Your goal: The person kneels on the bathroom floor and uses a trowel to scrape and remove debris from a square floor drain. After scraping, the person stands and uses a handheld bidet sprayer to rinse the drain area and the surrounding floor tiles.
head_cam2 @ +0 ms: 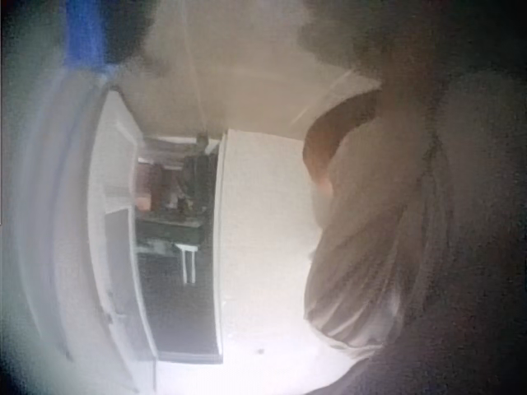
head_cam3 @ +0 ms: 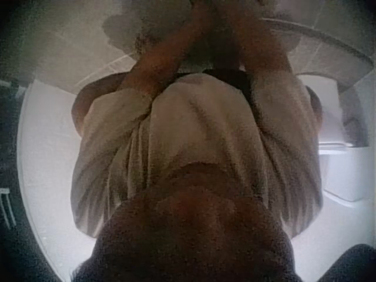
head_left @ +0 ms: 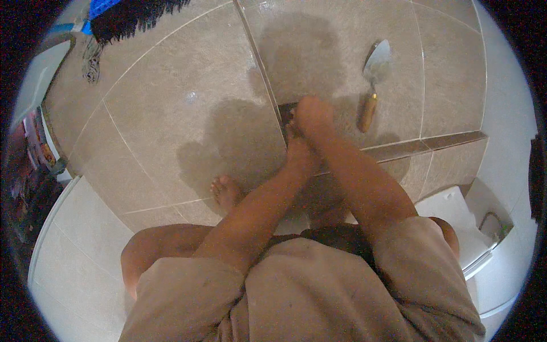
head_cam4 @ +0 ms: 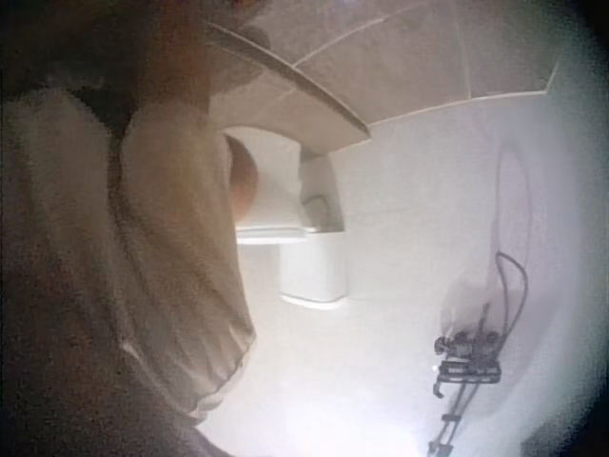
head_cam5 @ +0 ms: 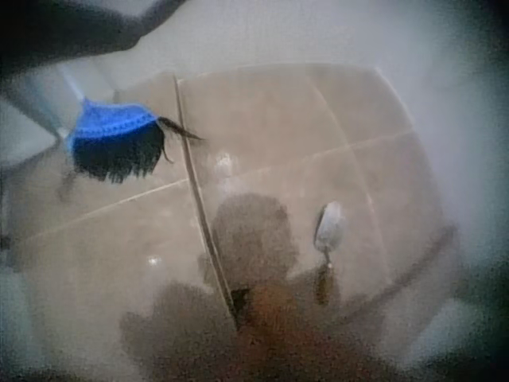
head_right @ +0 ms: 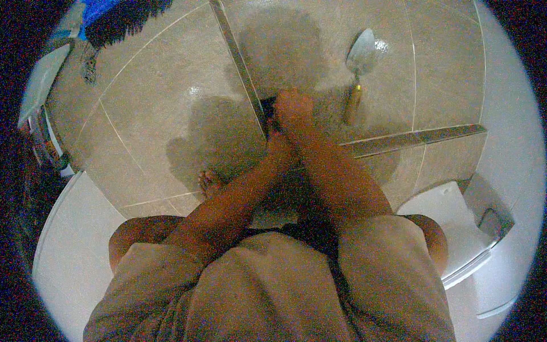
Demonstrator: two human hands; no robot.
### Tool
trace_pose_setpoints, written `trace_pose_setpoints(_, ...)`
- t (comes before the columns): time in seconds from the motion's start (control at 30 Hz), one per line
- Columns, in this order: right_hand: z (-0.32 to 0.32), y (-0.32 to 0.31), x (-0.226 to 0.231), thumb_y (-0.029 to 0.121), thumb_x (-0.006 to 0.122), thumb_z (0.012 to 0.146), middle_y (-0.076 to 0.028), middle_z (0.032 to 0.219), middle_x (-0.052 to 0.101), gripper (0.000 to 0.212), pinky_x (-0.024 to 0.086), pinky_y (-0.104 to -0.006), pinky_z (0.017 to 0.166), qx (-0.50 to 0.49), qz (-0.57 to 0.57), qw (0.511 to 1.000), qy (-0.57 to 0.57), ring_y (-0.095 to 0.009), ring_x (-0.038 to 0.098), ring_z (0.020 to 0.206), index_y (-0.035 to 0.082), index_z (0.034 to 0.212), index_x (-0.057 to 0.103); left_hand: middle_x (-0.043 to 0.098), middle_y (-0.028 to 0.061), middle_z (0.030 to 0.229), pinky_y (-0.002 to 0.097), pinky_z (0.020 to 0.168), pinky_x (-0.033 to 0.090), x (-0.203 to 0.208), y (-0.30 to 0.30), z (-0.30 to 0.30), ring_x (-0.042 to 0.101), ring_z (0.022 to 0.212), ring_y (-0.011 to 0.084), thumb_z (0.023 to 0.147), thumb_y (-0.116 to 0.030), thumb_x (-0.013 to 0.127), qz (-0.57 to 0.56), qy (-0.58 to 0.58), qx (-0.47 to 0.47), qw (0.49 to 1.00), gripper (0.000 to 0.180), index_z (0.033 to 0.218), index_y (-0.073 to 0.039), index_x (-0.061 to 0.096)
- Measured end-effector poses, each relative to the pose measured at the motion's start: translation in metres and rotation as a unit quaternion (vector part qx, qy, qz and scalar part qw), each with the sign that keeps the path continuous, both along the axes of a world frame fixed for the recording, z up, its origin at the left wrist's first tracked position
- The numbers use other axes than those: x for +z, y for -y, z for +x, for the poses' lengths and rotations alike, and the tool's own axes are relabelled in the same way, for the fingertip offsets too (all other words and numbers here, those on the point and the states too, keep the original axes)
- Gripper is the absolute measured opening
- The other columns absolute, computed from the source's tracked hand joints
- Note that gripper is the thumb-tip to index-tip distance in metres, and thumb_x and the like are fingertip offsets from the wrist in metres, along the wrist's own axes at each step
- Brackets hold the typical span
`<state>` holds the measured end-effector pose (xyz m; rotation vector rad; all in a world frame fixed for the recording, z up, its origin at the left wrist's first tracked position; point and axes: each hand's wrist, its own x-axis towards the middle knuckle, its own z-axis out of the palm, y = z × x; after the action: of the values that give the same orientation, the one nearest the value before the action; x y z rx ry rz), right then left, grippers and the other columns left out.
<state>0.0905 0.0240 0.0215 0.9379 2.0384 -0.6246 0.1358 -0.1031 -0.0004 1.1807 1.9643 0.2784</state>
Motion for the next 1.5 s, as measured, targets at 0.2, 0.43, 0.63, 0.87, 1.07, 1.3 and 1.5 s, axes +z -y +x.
trace_pose_setpoints(0.2, -0.011, -0.01, 0.018, 0.04, 0.074, 0.09, -0.02, 0.1, 0.076, 0.036, 0.059, -0.0476, 0.082, -0.01, -0.007, 1.0, 0.005, -0.038, 0.074, 0.094, 0.004, 0.095, 0.078, 0.026, 0.0222, 0.166, 0.0686, 0.121, 0.011, 0.002, -0.004, 0.007, 0.021, 0.152, 0.0496, 0.098, -0.045, 0.051, 0.038, -0.082, 0.047, 0.995, 0.076, 0.158, -0.003, 0.031)
trace_pose_setpoints(0.43, 0.037, -0.022, -0.062, 0.036, 0.073, 0.089, -0.022, 0.094, 0.074, 0.032, 0.057, -0.0502, 0.08, -0.003, 0.04, 0.987, -0.158, -0.039, 0.073, 0.088, 0.004, 0.091, 0.078, 0.058, 0.0253, 0.139, 0.0581, 0.105, 0.046, 0.068, -0.041, -0.049, 0.056, 0.129, 0.0445, 0.094, -0.024, 0.061, -0.145, -0.004, -0.064, 0.987, 0.047, 0.135, -0.001, 0.06)
trace_pose_setpoints(0.63, 0.066, -0.051, -0.032, 0.031, 0.069, 0.091, -0.026, 0.092, 0.071, 0.031, 0.053, -0.0541, 0.08, -0.13, 0.061, 0.959, -0.244, -0.044, 0.068, 0.086, 0.001, 0.093, 0.074, 0.069, 0.0248, 0.117, 0.0478, 0.093, 0.055, 0.077, -0.073, -0.157, 0.069, 0.109, 0.038, 0.084, -0.009, 0.066, 0.057, -0.12, 0.038, 0.99, 0.026, 0.108, -0.004, 0.073)
trace_pose_setpoints(0.87, 0.112, -0.005, -0.03, 0.019, 0.077, 0.085, -0.024, 0.107, 0.067, 0.027, 0.05, -0.0521, 0.093, -0.162, 0.096, 0.926, -0.327, -0.044, 0.062, 0.105, 0.001, 0.104, 0.069, 0.02, 0.0209, 0.168, 0.0645, 0.12, 0.023, 0.094, -0.032, -0.172, 0.018, 0.155, 0.0401, 0.079, -0.028, 0.081, 0.033, -0.277, 0.2, 0.939, 0.084, 0.15, -0.008, 0.042)
trace_pose_setpoints(1.07, 0.108, 0.016, -0.008, 0.02, 0.085, 0.079, -0.02, 0.12, 0.06, 0.041, 0.048, -0.0491, 0.102, -0.165, 0.098, 0.938, -0.288, -0.04, 0.056, 0.119, 0.001, 0.11, 0.066, 0.0, 0.019, 0.172, 0.0662, 0.122, 0.02, 0.093, -0.002, -0.172, 0.001, 0.159, 0.0388, 0.067, -0.05, 0.092, -0.108, -0.211, 0.156, 0.959, 0.135, 0.165, -0.009, 0.009)
trace_pose_setpoints(1.3, 0.108, 0.02, -0.029, 0.026, 0.085, 0.08, -0.022, 0.128, 0.057, 0.049, 0.047, -0.0488, 0.104, -0.127, 0.191, 0.924, -0.305, -0.042, 0.054, 0.123, 0.001, 0.116, 0.064, -0.007, 0.0174, 0.172, 0.0656, 0.121, 0.023, 0.1, -0.018, -0.167, -0.002, 0.159, 0.0374, 0.064, -0.053, 0.093, -0.16, -0.213, 0.127, 0.956, 0.144, 0.165, -0.01, 0.0)
trace_pose_setpoints(1.5, 0.109, 0.0, -0.015, 0.023, 0.079, 0.085, -0.02, 0.128, 0.057, 0.039, 0.045, -0.0495, 0.106, -0.106, 0.087, 0.953, -0.269, -0.04, 0.054, 0.124, 0.001, 0.114, 0.065, -0.011, 0.0165, 0.172, 0.0657, 0.122, 0.02, 0.106, -0.021, -0.166, -0.004, 0.159, 0.0367, 0.067, -0.051, 0.092, -0.192, -0.196, 0.139, 0.951, 0.143, 0.165, -0.01, -0.004)
